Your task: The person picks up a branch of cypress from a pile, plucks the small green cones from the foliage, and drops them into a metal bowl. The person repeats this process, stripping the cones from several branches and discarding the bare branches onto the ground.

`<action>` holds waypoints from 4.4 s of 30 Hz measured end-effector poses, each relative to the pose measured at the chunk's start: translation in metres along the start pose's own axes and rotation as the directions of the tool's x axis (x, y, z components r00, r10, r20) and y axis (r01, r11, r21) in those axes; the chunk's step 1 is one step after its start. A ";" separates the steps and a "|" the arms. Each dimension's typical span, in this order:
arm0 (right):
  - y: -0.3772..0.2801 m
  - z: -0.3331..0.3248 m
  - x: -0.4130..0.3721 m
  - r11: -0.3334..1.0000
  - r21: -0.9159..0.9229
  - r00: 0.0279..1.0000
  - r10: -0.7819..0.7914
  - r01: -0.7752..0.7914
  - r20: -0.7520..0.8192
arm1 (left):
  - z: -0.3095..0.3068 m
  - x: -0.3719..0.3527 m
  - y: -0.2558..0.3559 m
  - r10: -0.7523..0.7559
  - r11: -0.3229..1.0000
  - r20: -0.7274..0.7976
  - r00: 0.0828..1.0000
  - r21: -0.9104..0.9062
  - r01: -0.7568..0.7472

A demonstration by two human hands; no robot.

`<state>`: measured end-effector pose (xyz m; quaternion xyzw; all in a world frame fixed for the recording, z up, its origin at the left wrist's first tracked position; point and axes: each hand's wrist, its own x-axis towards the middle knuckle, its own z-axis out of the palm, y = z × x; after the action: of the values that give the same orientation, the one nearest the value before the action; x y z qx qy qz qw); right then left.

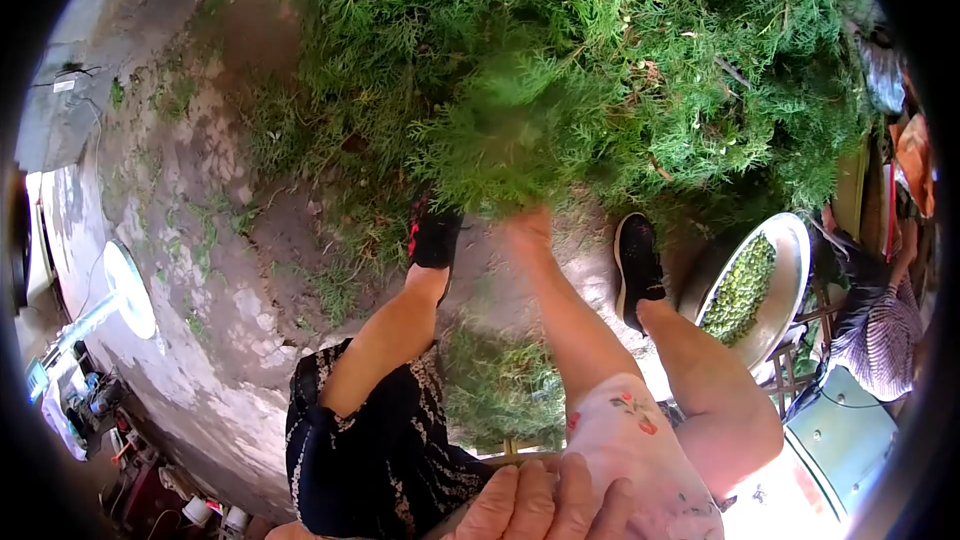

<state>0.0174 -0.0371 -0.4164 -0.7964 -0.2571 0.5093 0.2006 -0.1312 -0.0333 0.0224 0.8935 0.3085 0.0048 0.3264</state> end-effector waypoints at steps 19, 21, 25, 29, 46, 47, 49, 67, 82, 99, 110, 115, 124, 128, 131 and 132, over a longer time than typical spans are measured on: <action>-0.012 0.032 0.006 0.525 -0.830 0.981 -0.068 0.188 0.180 | -0.023 -0.048 -0.063 -0.458 0.888 -0.150 0.876 -0.134 0.441; 0.024 0.035 0.013 0.577 -0.773 0.955 -0.268 0.263 0.125 | -0.004 -0.064 -0.103 -0.600 0.800 -0.126 0.790 -0.075 0.596; -0.011 0.016 -0.029 0.945 -0.283 0.987 -0.158 0.162 0.038 | 0.100 -0.065 -0.228 -0.673 0.690 -0.109 0.732 -0.448 0.568; 0.008 -0.011 -0.072 0.906 0.412 0.962 -0.020 -0.098 0.273 | 0.225 -0.017 -0.343 -0.842 0.461 -0.195 0.503 -0.745 0.482; 0.042 -0.027 -0.114 0.836 0.452 0.914 0.130 -0.310 0.385 | 0.253 0.037 -0.369 -0.815 0.577 -0.286 0.504 -0.317 0.752; 0.041 -0.027 -0.113 0.837 0.458 0.920 0.125 -0.299 0.372 | 0.253 0.035 -0.368 -0.837 0.546 -0.262 0.480 -0.360 0.756; 0.041 -0.029 -0.111 0.839 0.453 0.916 0.121 -0.300 0.383 | 0.262 0.031 -0.371 -0.777 0.623 -0.381 0.501 -0.347 0.701; 0.011 -0.029 -0.107 0.596 0.621 0.799 0.057 -0.509 0.599 | 0.229 0.048 -0.370 -0.929 -0.066 0.065 0.363 -0.998 0.010; 0.014 -0.037 -0.106 0.639 0.587 0.832 0.160 -0.498 0.531 | 0.270 0.078 -0.402 -0.816 0.554 -0.422 0.396 -0.372 0.745; 0.013 -0.039 -0.103 0.637 0.629 0.838 0.049 -0.445 0.544 | 0.251 0.036 -0.349 -0.924 -0.177 0.181 0.336 -0.983 0.042; -0.115 -0.061 -0.160 0.462 0.855 0.778 -0.437 -0.236 0.451 | 0.140 -0.003 -0.189 -0.473 -0.457 0.109 0.874 -0.879 -0.138; -0.184 -0.082 -0.209 0.431 0.893 0.814 -0.467 -0.131 0.345 | 0.044 -0.002 -0.112 -0.332 -0.189 0.087 0.939 -0.982 0.024; -0.189 -0.118 -0.311 0.395 0.899 0.868 -0.359 -0.190 0.342 | 0.019 -0.025 0.004 0.040 0.912 -0.489 0.871 -0.337 -0.232; -0.168 -0.140 -0.336 0.279 0.926 0.823 -0.440 -0.253 0.358 | 0.038 -0.031 0.033 -0.301 0.722 -0.296 0.906 -0.692 0.014; -0.146 -0.148 -0.346 0.204 0.958 0.862 -0.429 -0.200 0.271 | 0.043 -0.034 0.047 -0.369 0.131 -0.159 0.916 -0.984 -0.118; -0.140 -0.150 -0.350 0.163 0.960 0.883 -0.383 -0.227 0.273 | 0.049 -0.034 0.050 -0.376 -0.096 -0.171 0.911 -0.970 -0.222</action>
<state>0.0031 -0.1502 -0.0268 -0.3139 0.0518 0.7123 0.6256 -0.1209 -0.1103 0.0195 0.3125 0.3143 0.3920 0.8062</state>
